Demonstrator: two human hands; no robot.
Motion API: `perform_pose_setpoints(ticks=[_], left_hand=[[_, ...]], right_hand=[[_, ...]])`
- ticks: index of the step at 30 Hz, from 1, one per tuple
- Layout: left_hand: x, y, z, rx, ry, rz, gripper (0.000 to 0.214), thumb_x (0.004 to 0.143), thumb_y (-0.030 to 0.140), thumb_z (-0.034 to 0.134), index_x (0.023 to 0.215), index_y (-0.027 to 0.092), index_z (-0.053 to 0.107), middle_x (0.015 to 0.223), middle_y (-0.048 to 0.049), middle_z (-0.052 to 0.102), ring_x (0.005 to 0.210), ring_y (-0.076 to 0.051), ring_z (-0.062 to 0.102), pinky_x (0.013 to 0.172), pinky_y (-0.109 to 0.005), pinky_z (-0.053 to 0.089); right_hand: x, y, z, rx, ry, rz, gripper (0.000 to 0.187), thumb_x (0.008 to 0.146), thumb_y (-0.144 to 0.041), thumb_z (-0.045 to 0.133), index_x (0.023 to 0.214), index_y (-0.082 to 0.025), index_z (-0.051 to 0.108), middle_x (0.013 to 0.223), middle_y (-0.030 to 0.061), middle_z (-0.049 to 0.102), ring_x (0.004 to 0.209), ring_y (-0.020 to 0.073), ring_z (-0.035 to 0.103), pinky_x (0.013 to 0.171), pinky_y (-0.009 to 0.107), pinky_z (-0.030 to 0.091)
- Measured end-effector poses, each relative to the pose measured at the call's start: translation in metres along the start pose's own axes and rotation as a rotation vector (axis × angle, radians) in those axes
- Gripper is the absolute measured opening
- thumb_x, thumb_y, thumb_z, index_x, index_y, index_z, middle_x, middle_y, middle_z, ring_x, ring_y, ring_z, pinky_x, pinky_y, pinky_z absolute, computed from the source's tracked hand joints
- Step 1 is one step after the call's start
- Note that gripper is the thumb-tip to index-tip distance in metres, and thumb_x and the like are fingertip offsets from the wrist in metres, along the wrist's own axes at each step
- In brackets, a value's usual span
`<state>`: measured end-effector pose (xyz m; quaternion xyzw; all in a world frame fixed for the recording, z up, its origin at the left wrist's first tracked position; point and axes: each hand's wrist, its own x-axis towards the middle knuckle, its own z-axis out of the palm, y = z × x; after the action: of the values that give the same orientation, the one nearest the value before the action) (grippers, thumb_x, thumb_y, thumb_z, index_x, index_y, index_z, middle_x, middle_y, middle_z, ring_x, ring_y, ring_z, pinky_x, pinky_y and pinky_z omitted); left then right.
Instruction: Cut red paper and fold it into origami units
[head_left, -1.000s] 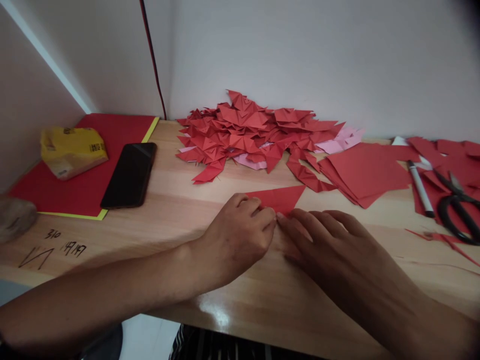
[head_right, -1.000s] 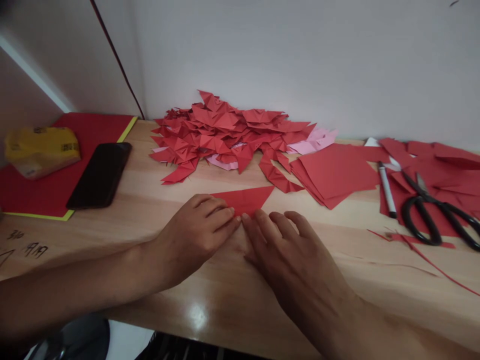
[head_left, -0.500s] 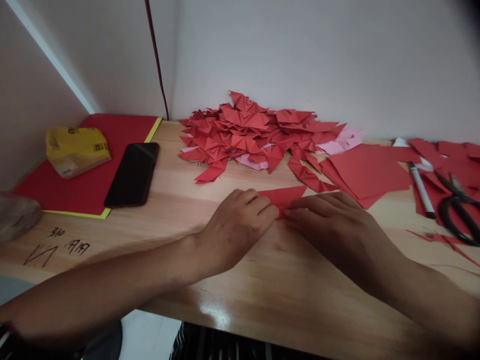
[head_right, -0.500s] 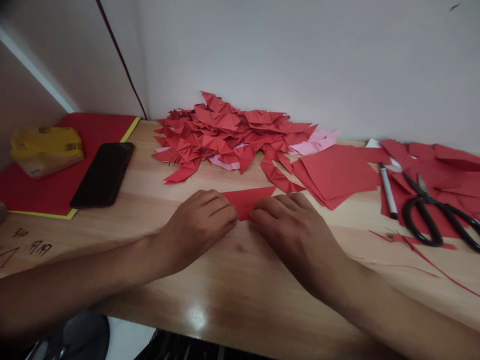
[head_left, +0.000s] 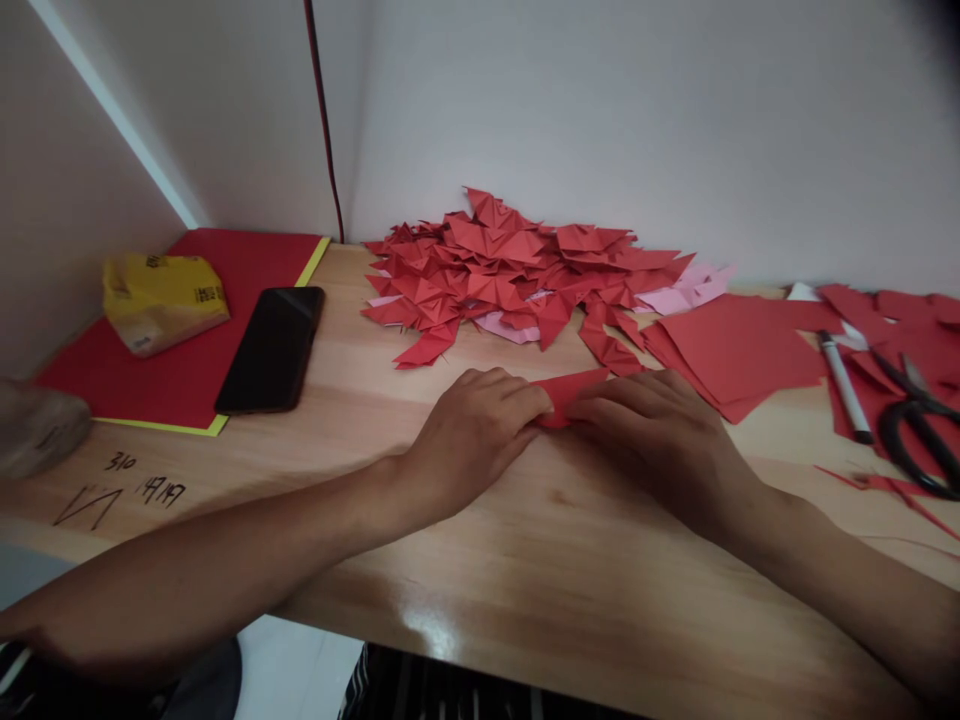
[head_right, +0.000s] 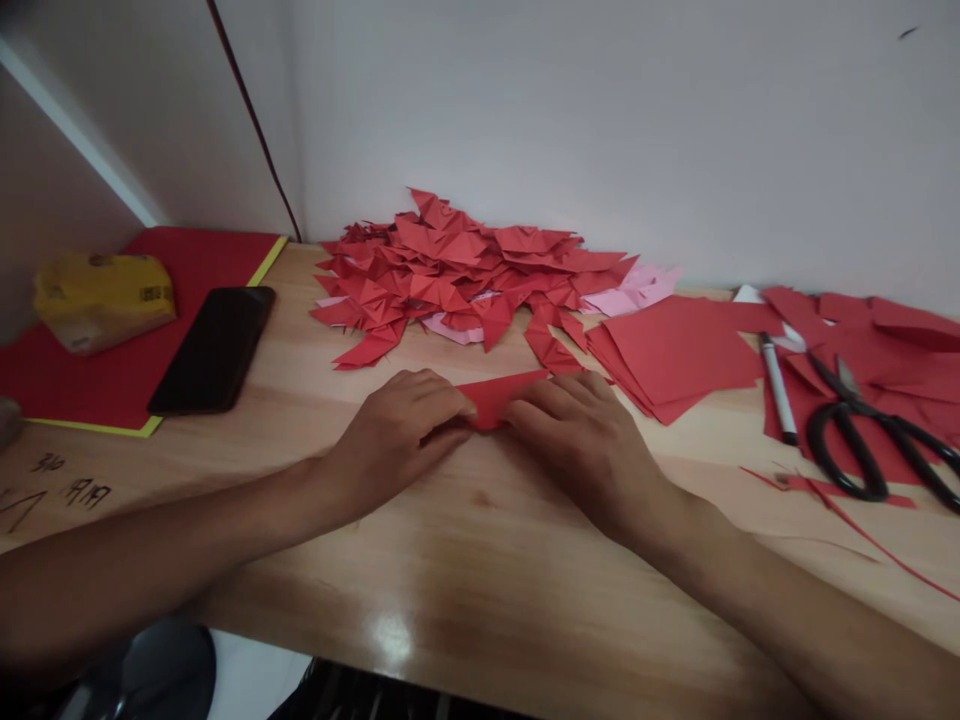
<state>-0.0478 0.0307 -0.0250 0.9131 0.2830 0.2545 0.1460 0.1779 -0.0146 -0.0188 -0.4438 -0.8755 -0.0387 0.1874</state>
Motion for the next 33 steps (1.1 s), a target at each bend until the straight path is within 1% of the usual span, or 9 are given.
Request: perform_pose_setpoints(ticks=[4,7,11,13,18,22,26,30,33], left_hand=[[0.000,0.003,0.000,0.014,-0.002,0.005,0.006,0.092,0.023,0.057,0.093,0.017,0.059,0.089,-0.0016,0.067,0.085,-0.017,0.058,0.079,-0.031,0.043],[-0.001,0.007,-0.002,0.009,-0.005,0.014,0.011,0.093,0.025,0.056,0.097,0.016,0.061,0.090,-0.0021,0.068,0.084,-0.016,0.058,0.080,-0.031,0.044],[-0.004,0.013,-0.003,0.009,-0.023,0.071,0.014,0.095,0.025,0.053,0.092,0.017,0.064,0.085,-0.0008,0.069,0.079,-0.015,0.058,0.076,-0.030,0.045],[-0.005,0.015,-0.004,-0.014,-0.035,0.068,0.015,0.095,0.024,0.051,0.094,0.015,0.064,0.086,-0.0017,0.069,0.079,-0.014,0.059,0.076,-0.029,0.046],[-0.006,0.016,-0.005,-0.029,-0.047,0.024,0.015,0.096,0.022,0.050,0.101,0.014,0.062,0.090,-0.0035,0.068,0.086,-0.015,0.060,0.081,-0.029,0.049],[-0.006,0.015,-0.005,-0.013,-0.057,0.016,0.012,0.095,0.018,0.050,0.096,0.014,0.061,0.090,-0.0033,0.067,0.088,-0.016,0.059,0.085,-0.031,0.048],[-0.005,0.012,-0.004,-0.025,-0.030,0.026,0.009,0.094,0.015,0.051,0.097,0.015,0.060,0.094,-0.0035,0.067,0.093,-0.016,0.058,0.089,-0.031,0.046],[-0.003,0.008,-0.003,-0.012,-0.026,0.018,0.009,0.094,0.017,0.052,0.102,0.017,0.057,0.095,-0.0017,0.067,0.090,-0.014,0.059,0.086,-0.030,0.045],[-0.003,0.008,-0.003,0.012,-0.022,0.027,0.010,0.095,0.019,0.052,0.103,0.017,0.057,0.089,-0.0008,0.067,0.085,-0.014,0.060,0.083,-0.029,0.044]], right_hand=[[-0.001,0.001,0.000,0.070,0.029,-0.022,0.019,0.095,-0.013,0.049,0.099,-0.022,0.065,0.097,0.0036,0.070,0.086,0.0202,0.059,0.079,0.036,0.040],[0.000,-0.004,-0.002,0.159,0.024,0.003,0.016,0.096,-0.016,0.050,0.097,-0.023,0.065,0.099,0.0038,0.070,0.089,0.0197,0.061,0.081,0.036,0.043],[0.002,-0.012,-0.006,0.264,0.001,0.103,0.016,0.096,-0.023,0.049,0.086,-0.021,0.061,0.084,0.0035,0.068,0.079,0.0171,0.063,0.072,0.031,0.048],[0.002,-0.015,-0.008,0.284,-0.031,0.165,0.019,0.097,-0.025,0.048,0.083,-0.022,0.060,0.079,0.0022,0.067,0.073,0.0160,0.062,0.067,0.029,0.048],[0.001,-0.013,-0.008,0.239,-0.083,0.280,0.021,0.098,-0.030,0.046,0.083,-0.022,0.057,0.079,0.0022,0.066,0.069,0.0152,0.061,0.062,0.027,0.047],[0.003,-0.011,-0.005,0.212,-0.088,0.291,0.020,0.098,-0.028,0.045,0.082,-0.021,0.055,0.078,0.0023,0.064,0.068,0.0150,0.059,0.061,0.027,0.045],[0.005,-0.011,-0.003,0.198,-0.093,0.303,0.019,0.098,-0.027,0.046,0.083,-0.021,0.055,0.079,0.0018,0.064,0.068,0.0143,0.059,0.061,0.026,0.044],[0.003,-0.011,-0.003,0.171,-0.072,0.304,0.019,0.098,-0.028,0.045,0.083,-0.021,0.055,0.078,0.0019,0.064,0.067,0.0143,0.058,0.060,0.027,0.044],[-0.001,-0.010,-0.004,0.162,-0.054,0.295,0.019,0.098,-0.028,0.044,0.084,-0.022,0.054,0.079,0.0021,0.064,0.069,0.0150,0.059,0.062,0.028,0.044]])
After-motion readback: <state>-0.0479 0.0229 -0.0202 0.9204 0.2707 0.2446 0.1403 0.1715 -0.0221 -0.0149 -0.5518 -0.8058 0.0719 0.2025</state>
